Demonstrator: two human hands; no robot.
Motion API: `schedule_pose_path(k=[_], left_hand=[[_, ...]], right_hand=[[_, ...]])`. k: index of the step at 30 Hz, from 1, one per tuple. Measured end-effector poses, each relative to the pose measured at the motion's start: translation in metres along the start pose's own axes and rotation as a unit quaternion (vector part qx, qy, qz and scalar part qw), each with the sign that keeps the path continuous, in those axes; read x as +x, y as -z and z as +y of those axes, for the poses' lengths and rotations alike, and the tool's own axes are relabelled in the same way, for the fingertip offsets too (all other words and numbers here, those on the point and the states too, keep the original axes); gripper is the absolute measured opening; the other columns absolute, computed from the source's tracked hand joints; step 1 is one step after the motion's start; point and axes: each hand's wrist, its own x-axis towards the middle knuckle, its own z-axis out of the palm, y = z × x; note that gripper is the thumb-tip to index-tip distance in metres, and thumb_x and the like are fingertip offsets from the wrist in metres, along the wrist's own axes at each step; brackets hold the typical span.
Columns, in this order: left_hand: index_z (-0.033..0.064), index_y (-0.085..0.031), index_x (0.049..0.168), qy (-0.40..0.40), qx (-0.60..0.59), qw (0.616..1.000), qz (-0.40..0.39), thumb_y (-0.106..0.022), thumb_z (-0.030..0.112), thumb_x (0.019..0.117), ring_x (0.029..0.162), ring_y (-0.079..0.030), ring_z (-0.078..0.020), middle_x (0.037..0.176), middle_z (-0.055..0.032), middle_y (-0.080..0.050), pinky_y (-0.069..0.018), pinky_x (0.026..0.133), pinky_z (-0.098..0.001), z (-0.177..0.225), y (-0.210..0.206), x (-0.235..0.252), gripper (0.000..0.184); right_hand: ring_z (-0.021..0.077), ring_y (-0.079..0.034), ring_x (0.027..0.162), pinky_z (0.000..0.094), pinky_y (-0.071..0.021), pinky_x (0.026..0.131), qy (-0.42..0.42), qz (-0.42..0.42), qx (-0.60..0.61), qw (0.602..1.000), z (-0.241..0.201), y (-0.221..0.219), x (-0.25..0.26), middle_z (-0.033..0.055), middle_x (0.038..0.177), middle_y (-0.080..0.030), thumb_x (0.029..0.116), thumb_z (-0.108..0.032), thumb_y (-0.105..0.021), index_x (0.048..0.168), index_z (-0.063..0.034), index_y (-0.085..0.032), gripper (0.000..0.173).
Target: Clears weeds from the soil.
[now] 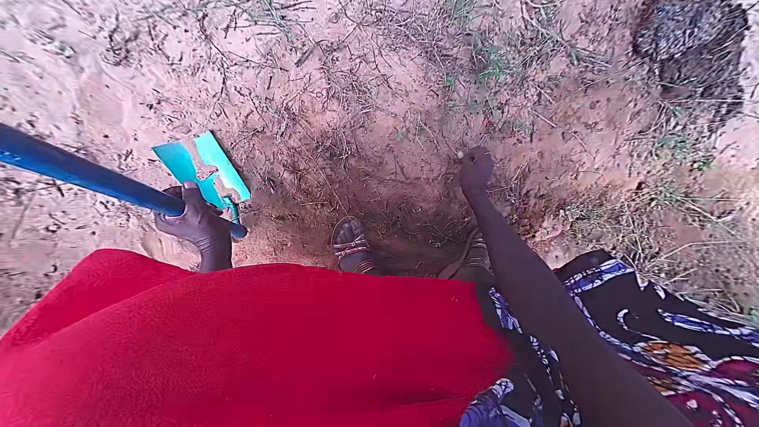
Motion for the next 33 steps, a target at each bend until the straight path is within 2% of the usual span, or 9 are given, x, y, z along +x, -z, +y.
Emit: schedule_pose_path(k=[5,9,12,19,20,23,24,28,33], left_hand=[[0.0157,-0.052,0.089,0.005,0.004,1.0,-0.011,-0.062,0.014,0.0969,0.043,-0.049,-0.0022,0.058,0.0123,-0.049,-0.0474,0.043,-0.0216,0.0,0.002,0.001,0.013],[0.015,-0.051,0.087,0.011,0.01,1.0,-0.002,-0.062,0.013,0.0974,0.041,-0.048,-0.0037,0.056,0.011,-0.048,-0.0469,0.042,-0.0227,0.002,0.002,-0.001,0.015],[0.0158,-0.051,0.085,0.003,0.017,1.0,0.001,-0.063,0.014,0.0958,0.041,-0.047,-0.003,0.054,0.012,-0.047,-0.0464,0.041,-0.0222,0.002,0.001,0.0,0.016],[0.0176,-0.052,0.087,-0.001,0.012,1.0,-0.004,-0.063,0.014,0.096,0.042,-0.049,-0.0015,0.055,0.014,-0.048,-0.0474,0.042,-0.0208,0.002,0.001,-0.002,0.014],[0.0176,-0.052,0.087,-0.002,0.012,1.0,-0.002,-0.063,0.014,0.0955,0.042,-0.049,-0.0013,0.056,0.0143,-0.049,-0.0476,0.042,-0.0206,0.001,0.001,-0.002,0.014],[0.0175,-0.053,0.086,-0.004,0.017,1.0,0.003,-0.063,0.013,0.0952,0.042,-0.049,-0.001,0.056,0.0142,-0.049,-0.0471,0.042,-0.0201,0.001,0.002,-0.002,0.014],[0.0176,-0.053,0.086,-0.003,0.02,1.0,0.002,-0.062,0.013,0.0955,0.042,-0.049,-0.0009,0.056,0.0143,-0.049,-0.0469,0.043,-0.02,0.002,0.002,-0.002,0.014],[0.0176,-0.053,0.088,-0.001,0.021,1.0,0.001,-0.061,0.013,0.096,0.042,-0.049,-0.0007,0.056,0.0146,-0.049,-0.0465,0.043,-0.0196,0.002,0.001,-0.003,0.013],[0.017,-0.053,0.088,-0.017,0.034,0.999,0.006,-0.061,0.014,0.0958,0.044,-0.049,-0.0011,0.058,0.014,-0.049,-0.0475,0.045,-0.0205,-0.001,0.002,-0.001,0.011]], right_hand=[[0.0323,-0.064,0.107,0.0476,-0.0482,0.098,-0.036,0.065,0.073,0.995,0.02,0.04,0.023,0.0262,0.116,-0.065,0.1024,-0.019,-0.06,0.117,0.0097,-0.064,0.033],[0.0045,-0.059,0.07,0.0235,-0.0503,0.063,0.029,-0.073,0.184,0.98,0.02,0.075,0.042,0.0041,0.097,-0.066,0.1025,-0.009,-0.057,0.113,-0.0006,-0.06,0.014],[0.003,-0.061,0.068,0.0219,-0.0525,0.064,0.049,-0.213,0.199,0.955,0.01,0.094,0.045,0.0018,0.099,-0.07,0.1001,0.005,-0.052,0.115,-0.0025,-0.06,0.018],[0.0015,-0.051,0.059,0.0192,-0.0475,0.058,0.01,-0.161,0.169,0.972,0.011,0.105,0.047,-0.0036,0.077,-0.056,0.1073,-0.011,-0.049,0.117,-0.0028,-0.061,0.017],[0.0036,-0.051,0.061,0.0222,-0.0475,0.059,0.011,-0.122,0.112,0.986,0.011,0.11,0.052,-0.0015,0.08,-0.057,0.1069,-0.016,-0.053,0.115,-0.0043,-0.062,0.017],[0.0416,-0.065,0.099,0.0651,-0.047,0.089,0.02,-0.082,-0.041,0.996,0.006,0.117,0.065,0.0275,0.107,-0.068,0.1027,-0.025,-0.062,0.118,0.0023,-0.067,0.031],[0.047,-0.065,0.106,0.0706,-0.0443,0.092,0.031,-0.099,-0.065,0.992,-0.002,0.112,0.065,0.0302,0.11,-0.069,0.1025,-0.024,-0.062,0.117,0.0019,-0.069,0.03],[0.0406,-0.066,0.112,0.0627,-0.046,0.1,0.1,-0.173,-0.039,0.979,-0.023,0.058,0.067,0.0251,0.116,-0.071,0.1033,-0.018,-0.061,0.117,-0.0013,-0.073,0.025],[0.0473,-0.06,0.123,0.0649,-0.047,0.101,0.056,-0.138,-0.093,0.984,-0.05,0.004,0.068,0.0298,0.132,-0.062,0.0988,-0.021,-0.064,0.138,-0.0048,-0.062,0.042]])
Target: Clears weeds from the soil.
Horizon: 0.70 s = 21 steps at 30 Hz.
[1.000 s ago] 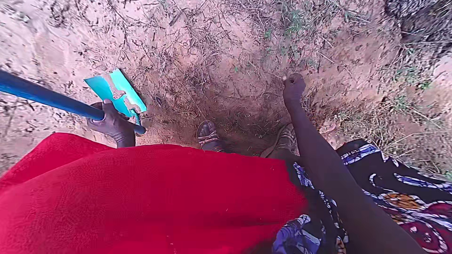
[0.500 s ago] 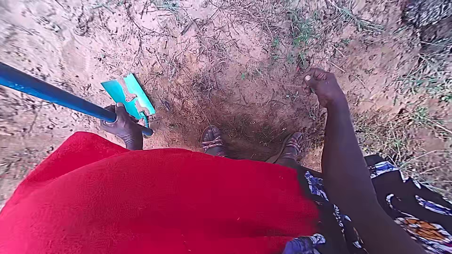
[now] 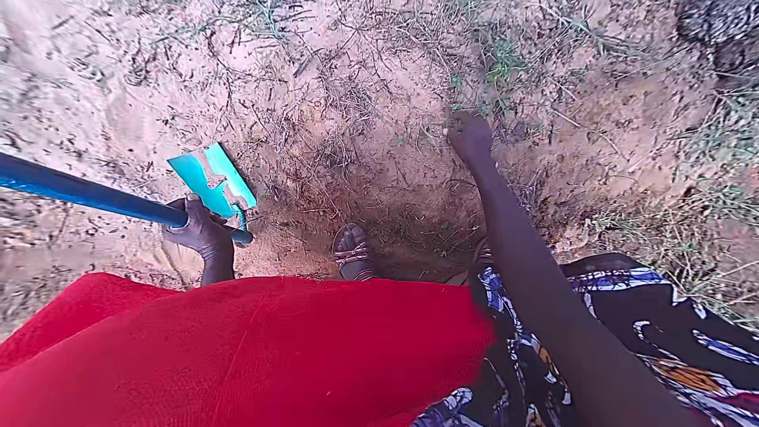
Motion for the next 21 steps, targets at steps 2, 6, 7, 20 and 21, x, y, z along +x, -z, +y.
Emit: schedule_pose_path(k=[2,6,7,20,21], left_hand=[[0.017,-0.054,0.087,-0.005,-0.007,1.0,0.004,-0.061,0.013,0.0959,0.043,-0.049,-0.0016,0.056,0.0137,-0.049,-0.0469,0.043,-0.0209,-0.003,0.0,0.002,0.012],[0.0159,-0.054,0.088,0.008,-0.006,1.0,0.013,-0.058,0.012,0.097,0.041,-0.049,-0.002,0.054,0.0132,-0.048,-0.0464,0.042,-0.0208,-0.003,0.0,0.003,0.011],[0.0158,-0.054,0.087,0.008,-0.003,1.0,0.014,-0.058,0.012,0.0963,0.04,-0.049,-0.0025,0.054,0.013,-0.048,-0.0463,0.041,-0.0214,-0.003,0.0,0.003,0.011],[0.0167,-0.052,0.085,0.007,0.002,1.0,0.01,-0.061,0.012,0.0948,0.041,-0.048,-0.0021,0.053,0.013,-0.047,-0.0468,0.042,-0.0213,0.001,-0.002,0.001,0.014],[0.0168,-0.052,0.085,0.01,0.001,1.0,0.012,-0.061,0.012,0.0947,0.041,-0.048,-0.0022,0.053,0.013,-0.047,-0.0465,0.042,-0.0214,0.002,-0.003,0.001,0.014]], right_hand=[[0.0469,-0.06,0.124,0.0654,-0.0487,0.099,-0.02,-0.001,-0.003,1.0,-0.008,-0.008,0.006,0.0286,0.136,-0.06,0.0957,-0.021,-0.068,0.137,-0.0063,-0.063,0.045],[0.0461,-0.059,0.125,0.0648,-0.0486,0.098,-0.043,0.023,0.046,0.998,-0.006,-0.018,0.017,0.0273,0.138,-0.058,0.0965,-0.026,-0.069,0.132,-0.0068,-0.066,0.041],[0.0455,-0.059,0.125,0.0644,-0.0485,0.098,-0.054,0.029,0.048,0.997,-0.006,-0.019,0.018,0.027,0.139,-0.058,0.0969,-0.03,-0.069,0.134,-0.0071,-0.064,0.044],[0.0469,-0.059,0.127,0.0617,-0.0453,0.107,0.041,-0.002,-0.038,0.998,0.0,-0.02,0.001,0.0309,0.133,-0.062,0.1021,-0.008,-0.054,0.128,0.0058,-0.065,0.031],[0.0468,-0.06,0.125,0.0615,-0.0458,0.106,0.056,0.011,-0.028,0.998,0.003,-0.024,-0.007,0.0308,0.131,-0.063,0.1027,-0.008,-0.052,0.125,0.0067,-0.066,0.03]])
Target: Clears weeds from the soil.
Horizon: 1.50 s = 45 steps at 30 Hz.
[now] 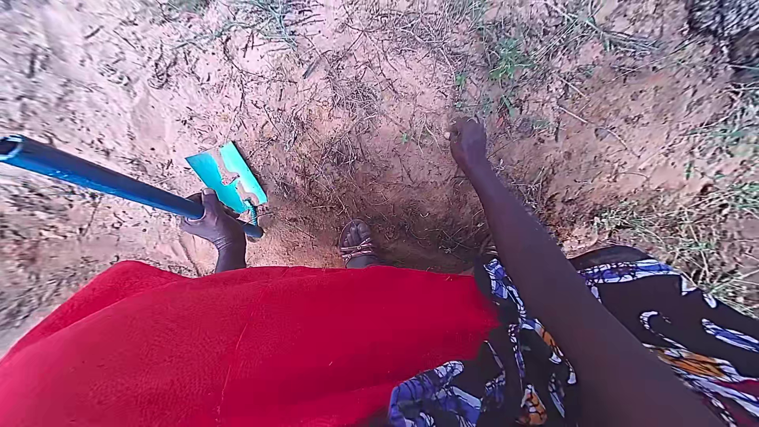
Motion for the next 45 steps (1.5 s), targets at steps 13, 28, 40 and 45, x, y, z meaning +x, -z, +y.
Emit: schedule_pose_path(k=[13,28,40,45], left_hand=[[0.0177,-0.052,0.085,-0.008,-0.018,1.0,-0.006,-0.064,0.014,0.0941,0.042,-0.047,-0.0001,0.057,0.0144,-0.048,-0.0458,0.042,-0.0201,0.001,-0.002,-0.002,0.015],[0.0176,-0.052,0.083,-0.011,-0.019,1.0,0.0,-0.062,0.012,0.0954,0.041,-0.047,-0.0008,0.054,0.0139,-0.047,-0.0459,0.041,-0.0207,0.0,-0.002,-0.001,0.017],[0.0169,-0.053,0.085,0.01,-0.031,0.999,0.0,-0.065,0.014,0.0936,0.042,-0.047,-0.0015,0.056,0.0128,-0.049,-0.0461,0.042,-0.0213,0.001,-0.003,-0.002,0.015],[0.0169,-0.054,0.085,0.012,-0.018,1.0,-0.005,-0.066,0.017,0.0944,0.042,-0.047,-0.0009,0.056,0.0133,-0.048,-0.0464,0.043,-0.0207,0.002,-0.001,-0.002,0.016]], right_hand=[[0.05,-0.067,0.109,0.0674,-0.0493,0.093,0.05,0.0,0.021,0.999,-0.004,0.007,-0.014,0.0313,0.114,-0.07,0.1037,-0.012,-0.051,0.129,0.0029,-0.065,0.032],[0.0469,-0.065,0.118,0.0641,-0.0532,0.089,0.012,-0.017,-0.055,0.998,-0.049,-0.032,-0.005,0.0267,0.135,-0.061,0.1024,-0.004,-0.05,0.13,0.0023,-0.062,0.03],[0.0486,-0.063,0.119,0.0648,-0.0483,0.099,0.007,-0.087,-0.02,0.996,-0.018,-0.027,-0.052,0.0321,0.124,-0.064,0.1021,-0.018,-0.062,0.123,0.0058,-0.065,0.032],[0.0432,-0.063,0.108,0.0626,-0.0466,0.095,-0.025,-0.06,0.17,0.983,-0.004,-0.002,-0.047,0.0314,0.113,-0.065,0.1007,-0.015,-0.062,0.118,0.0084,-0.064,0.03]])
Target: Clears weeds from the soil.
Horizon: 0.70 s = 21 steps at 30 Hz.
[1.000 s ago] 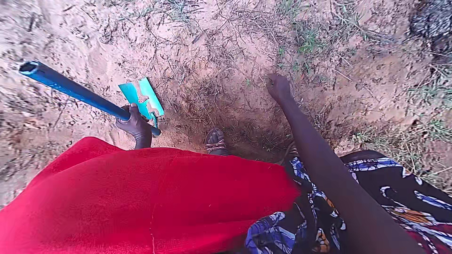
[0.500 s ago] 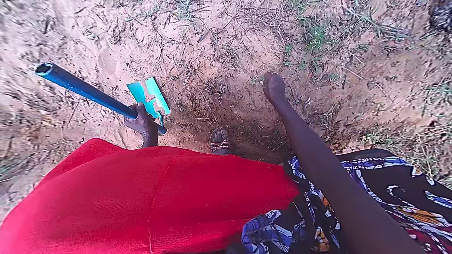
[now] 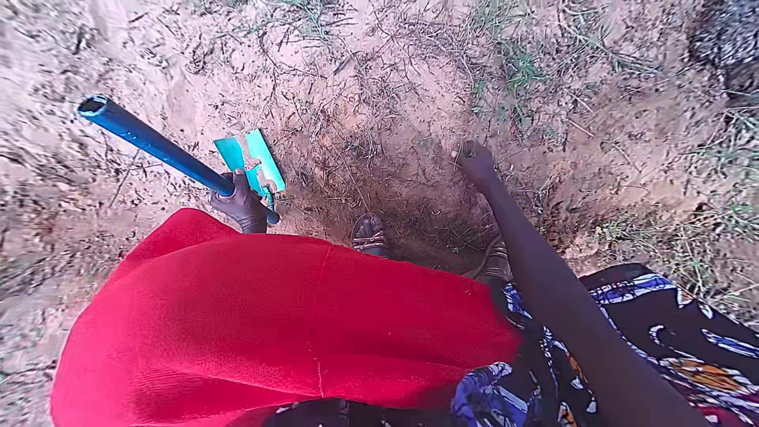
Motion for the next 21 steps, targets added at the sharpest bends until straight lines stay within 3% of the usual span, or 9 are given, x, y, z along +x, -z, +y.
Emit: schedule_pose_path(k=[3,5,9,11,14,17,21], left_hand=[[0.017,-0.054,0.086,0.002,0.004,1.0,-0.001,-0.066,0.018,0.0945,0.042,-0.047,-0.0002,0.057,0.014,-0.048,-0.0464,0.043,-0.0203,0.0,0.0,-0.001,0.015],[0.0167,-0.054,0.086,0.005,0.0,1.0,-0.003,-0.066,0.018,0.0948,0.042,-0.046,-0.0006,0.057,0.0137,-0.048,-0.0457,0.043,-0.0206,-0.001,0.001,-0.001,0.015],[0.0167,-0.053,0.084,0.002,0.008,1.0,0.004,-0.065,0.016,0.094,0.041,-0.047,-0.0002,0.056,0.0136,-0.048,-0.0455,0.042,-0.0198,0.001,0.0,-0.001,0.015],[0.0169,-0.053,0.084,-0.001,0.012,1.0,0.008,-0.065,0.016,0.0937,0.041,-0.047,0.0001,0.055,0.0138,-0.048,-0.0457,0.042,-0.0197,0.001,-0.001,0.0,0.015],[0.0179,-0.053,0.082,-0.01,0.002,1.0,0.008,-0.065,0.014,0.0937,0.041,-0.046,0.0001,0.054,0.0143,-0.048,-0.0444,0.041,-0.0196,-0.003,-0.001,0.0,0.017],[0.0175,-0.054,0.083,-0.003,0.009,1.0,0.006,-0.064,0.015,0.0948,0.041,-0.047,-0.0006,0.054,0.0137,-0.048,-0.0458,0.042,-0.0203,-0.003,0.0,0.0,0.016],[0.0159,-0.054,0.085,0.004,0.019,1.0,0.009,-0.065,0.016,0.0951,0.042,-0.048,-0.0011,0.055,0.0129,-0.048,-0.0467,0.043,-0.0206,-0.004,0.001,0.001,0.015]], right_hand=[[0.0393,-0.064,0.111,0.0577,-0.0486,0.099,0.027,-0.028,0.041,0.998,-0.013,-0.005,0.005,0.0307,0.119,-0.065,0.099,-0.009,-0.062,0.124,0.009,-0.063,0.031],[0.0377,-0.065,0.103,0.0562,-0.0494,0.093,0.078,-0.021,0.022,0.996,-0.019,-0.019,0.017,0.0287,0.11,-0.067,0.0974,-0.009,-0.064,0.116,0.0092,-0.067,0.026],[0.0494,-0.059,0.124,0.0624,-0.043,0.108,0.135,0.002,-0.098,0.986,-0.036,-0.043,0.036,0.0337,0.129,-0.063,0.0921,-0.002,-0.068,0.125,0.0075,-0.067,0.035],[0.0501,-0.057,0.127,0.062,-0.0426,0.109,0.147,0.004,-0.112,0.983,-0.04,-0.055,0.043,0.0335,0.136,-0.06,0.0887,-0.001,-0.071,0.128,0.0084,-0.066,0.041],[0.0507,-0.054,0.131,0.0605,-0.0394,0.113,0.14,0.014,-0.102,0.985,-0.044,-0.062,0.04,0.0345,0.139,-0.057,0.0924,-0.004,-0.069,0.125,0.012,-0.065,0.036],[0.048,-0.057,0.13,0.0614,-0.0446,0.108,0.099,0.005,-0.143,0.985,-0.047,-0.062,0.034,0.0318,0.137,-0.059,0.0955,-0.009,-0.067,0.126,0.0099,-0.064,0.036],[0.0505,-0.059,0.125,0.0654,-0.0486,0.098,0.06,-0.077,-0.231,0.968,-0.064,-0.047,0.026,0.0337,0.134,-0.059,0.1021,-0.014,-0.06,0.13,0.0093,-0.059,0.036]])
